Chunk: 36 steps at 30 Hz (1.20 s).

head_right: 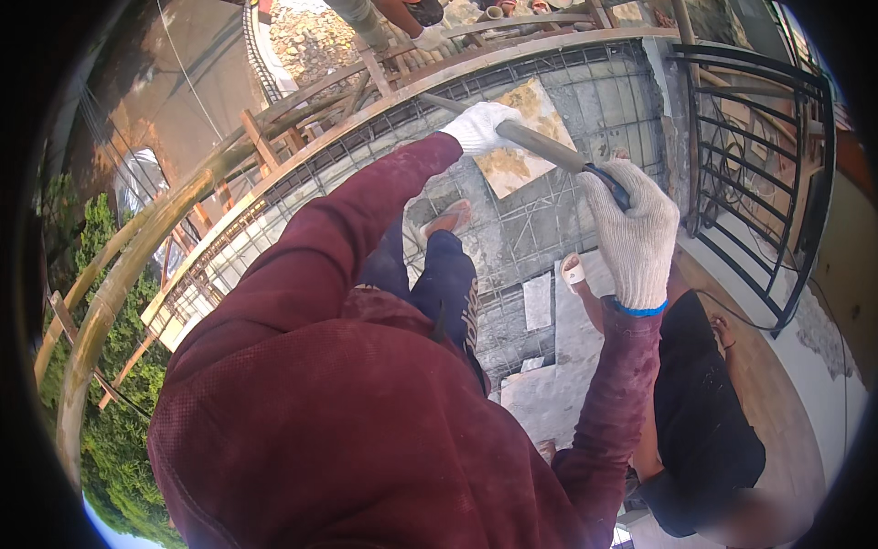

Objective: The person uses a long metal screed bar to level wet concrete on a rebar-reinforced slab. They repeatedly pull and push the bar across the surface to smooth the material while standing on the grid.

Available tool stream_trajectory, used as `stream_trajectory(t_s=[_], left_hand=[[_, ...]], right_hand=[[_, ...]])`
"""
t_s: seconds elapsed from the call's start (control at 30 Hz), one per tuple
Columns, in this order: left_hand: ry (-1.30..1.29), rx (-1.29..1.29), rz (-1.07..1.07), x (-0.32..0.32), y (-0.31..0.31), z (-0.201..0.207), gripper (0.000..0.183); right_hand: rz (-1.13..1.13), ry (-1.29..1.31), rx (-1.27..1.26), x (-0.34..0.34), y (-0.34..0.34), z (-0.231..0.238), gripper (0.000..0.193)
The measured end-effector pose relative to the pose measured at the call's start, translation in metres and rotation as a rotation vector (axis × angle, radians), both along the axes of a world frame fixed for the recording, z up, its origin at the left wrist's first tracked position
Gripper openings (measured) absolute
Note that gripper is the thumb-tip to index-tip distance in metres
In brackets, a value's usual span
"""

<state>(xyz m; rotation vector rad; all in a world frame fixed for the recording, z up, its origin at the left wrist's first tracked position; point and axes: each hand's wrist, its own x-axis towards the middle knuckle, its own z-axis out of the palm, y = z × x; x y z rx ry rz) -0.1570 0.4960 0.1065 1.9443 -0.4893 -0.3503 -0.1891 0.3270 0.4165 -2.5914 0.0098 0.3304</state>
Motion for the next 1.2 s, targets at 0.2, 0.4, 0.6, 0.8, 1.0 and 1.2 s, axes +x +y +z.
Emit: stream_trajectory(t_s=[0.2,0.4,0.6,0.8,1.0,1.2], left_hand=[[-0.014,0.042,0.208,0.012,0.016,-0.016,0.025],[-0.021,0.061,0.471,0.030,0.027,-0.031,0.022],[0.072,0.140,-0.170,0.010,0.019,-0.022,0.029],[0.072,0.210,-0.356,-0.022,-0.006,-0.035,0.032],[0.139,0.440,-0.650,-0.069,-0.047,-0.060,0.037],[-0.053,0.237,-0.348,-0.082,-0.038,-0.081,0.026]], right_hand=[[0.171,-0.010,-0.024,0.044,0.031,-0.013,0.024],[0.374,-0.051,0.015,0.094,0.052,-0.040,0.024],[0.536,0.192,-0.551,0.041,0.032,-0.043,0.034],[0.427,0.449,-0.501,-0.008,0.002,-0.067,0.038],[0.252,0.459,-0.428,-0.112,-0.041,-0.102,0.050],[0.321,0.306,-0.386,-0.105,-0.053,-0.105,0.045]])
